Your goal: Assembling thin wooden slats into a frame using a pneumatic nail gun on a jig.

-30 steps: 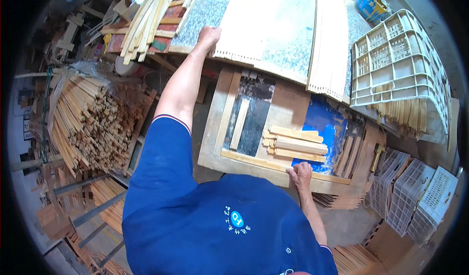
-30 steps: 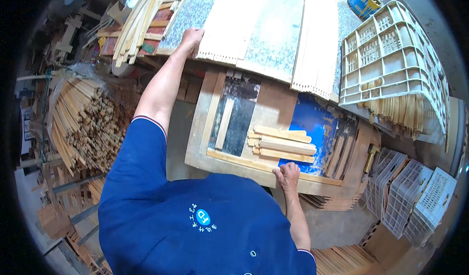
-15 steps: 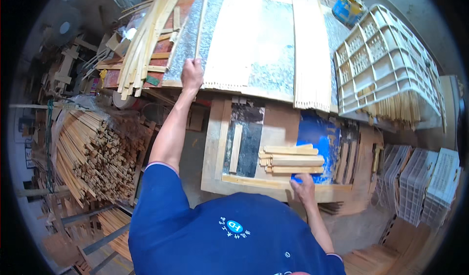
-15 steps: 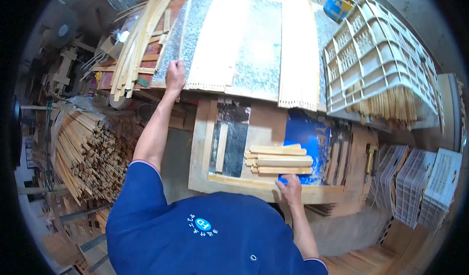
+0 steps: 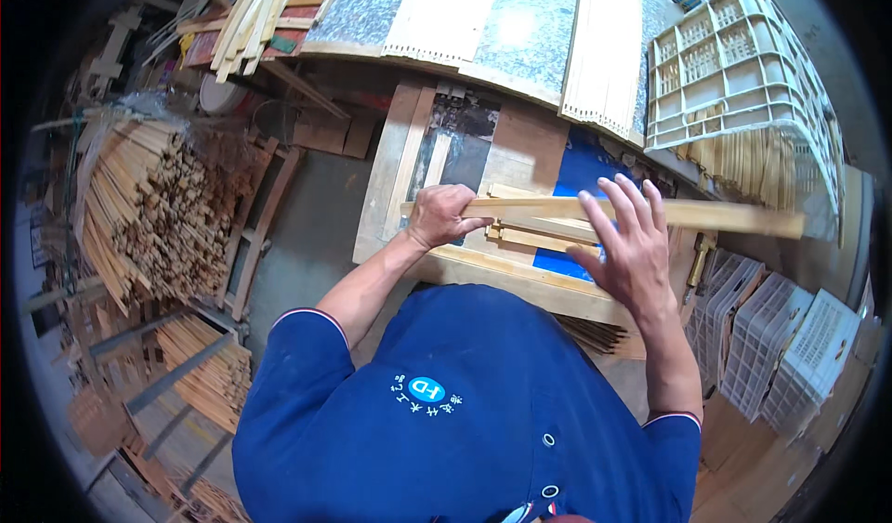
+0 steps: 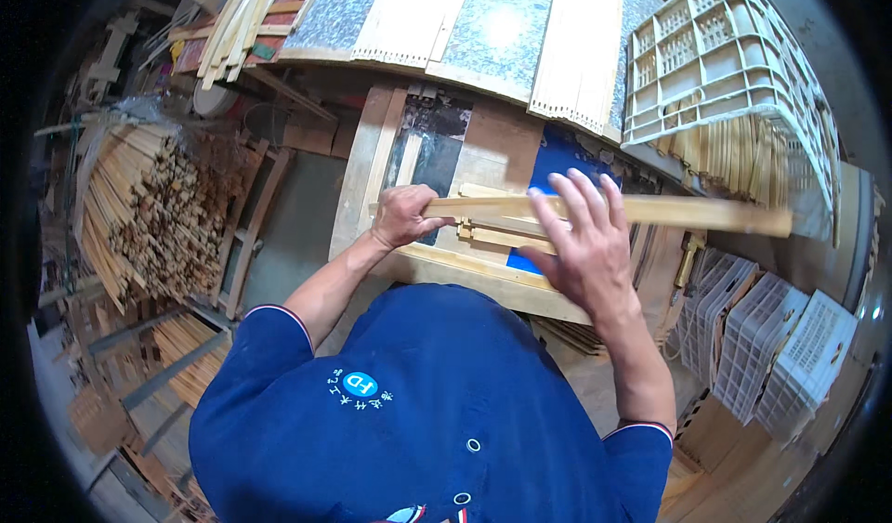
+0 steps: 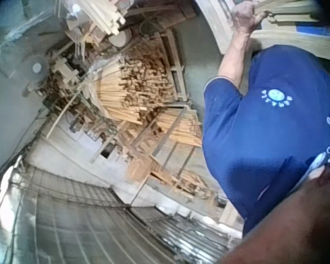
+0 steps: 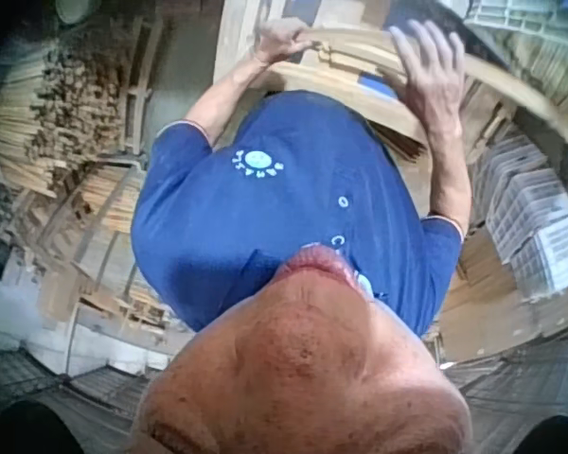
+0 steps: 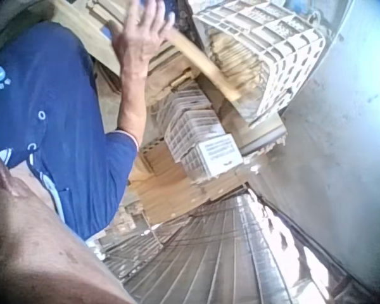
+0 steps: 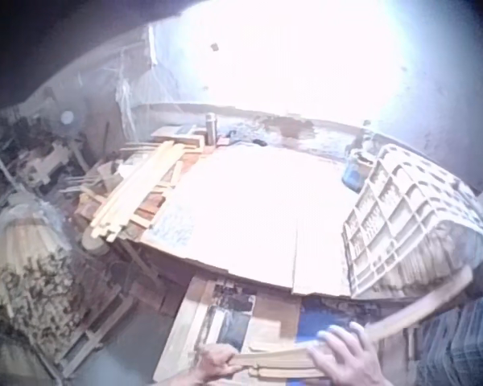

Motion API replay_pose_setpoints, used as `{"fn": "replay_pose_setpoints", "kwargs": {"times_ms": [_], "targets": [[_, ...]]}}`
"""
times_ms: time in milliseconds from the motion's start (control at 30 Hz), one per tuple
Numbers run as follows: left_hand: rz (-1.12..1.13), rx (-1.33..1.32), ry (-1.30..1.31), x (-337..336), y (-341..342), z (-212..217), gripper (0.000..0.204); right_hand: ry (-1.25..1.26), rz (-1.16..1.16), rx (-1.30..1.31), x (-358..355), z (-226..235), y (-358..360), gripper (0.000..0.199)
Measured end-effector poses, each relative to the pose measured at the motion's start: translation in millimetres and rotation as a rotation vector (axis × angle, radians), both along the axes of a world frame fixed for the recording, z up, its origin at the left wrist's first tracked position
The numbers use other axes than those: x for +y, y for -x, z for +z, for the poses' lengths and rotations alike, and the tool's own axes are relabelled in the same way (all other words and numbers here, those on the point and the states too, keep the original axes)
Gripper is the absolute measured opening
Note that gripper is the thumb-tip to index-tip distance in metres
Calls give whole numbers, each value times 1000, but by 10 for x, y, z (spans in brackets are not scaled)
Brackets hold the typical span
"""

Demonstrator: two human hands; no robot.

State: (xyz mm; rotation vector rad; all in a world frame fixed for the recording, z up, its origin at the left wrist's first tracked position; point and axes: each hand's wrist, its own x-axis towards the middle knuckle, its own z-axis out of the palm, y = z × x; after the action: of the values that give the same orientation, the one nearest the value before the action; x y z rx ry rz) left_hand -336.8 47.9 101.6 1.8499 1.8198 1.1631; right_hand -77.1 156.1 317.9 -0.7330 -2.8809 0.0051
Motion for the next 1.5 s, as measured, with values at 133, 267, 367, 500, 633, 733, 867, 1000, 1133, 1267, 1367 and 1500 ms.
{"fn": "replay_pose_setpoints", "kwargs": {"times_ms": [133,267,367,500,633,733,867,1000,1133,1267,1367,1500], "targets": [[-150,259,165,148,-127,-31,43,164,-15,-179,379,-920,-705,47],[124,404,-153,344,-467,139,45,145,-37,130,805,-1802,-892,34],[-117,396,34,230,-911,-163,48,116,-93,63,1184,-2394,-757,33],[-164,450,160,53,-1374,-466,46,76,-119,3,1547,-2974,-506,34],[-5,506,146,31,-1553,-562,38,133,-134,36,1724,-3111,-440,40],[31,539,148,115,-1553,-627,38,128,-212,45,1687,-3058,-381,43],[19,569,180,201,-1483,-647,25,426,-98,119,1456,-2876,-232,33],[-24,569,162,16,-1466,-622,14,643,127,-97,1008,-2851,-184,37],[-57,427,121,20,-1540,-645,13,614,151,-1,1065,-2932,-467,30],[19,508,210,-594,-1302,-314,9,345,228,39,1060,-2981,-641,25],[181,373,294,-858,-946,-182,10,380,106,-70,1070,-2936,-842,26],[531,433,290,-1024,-419,-436,15,315,181,205,1003,-2728,-837,32]]}}
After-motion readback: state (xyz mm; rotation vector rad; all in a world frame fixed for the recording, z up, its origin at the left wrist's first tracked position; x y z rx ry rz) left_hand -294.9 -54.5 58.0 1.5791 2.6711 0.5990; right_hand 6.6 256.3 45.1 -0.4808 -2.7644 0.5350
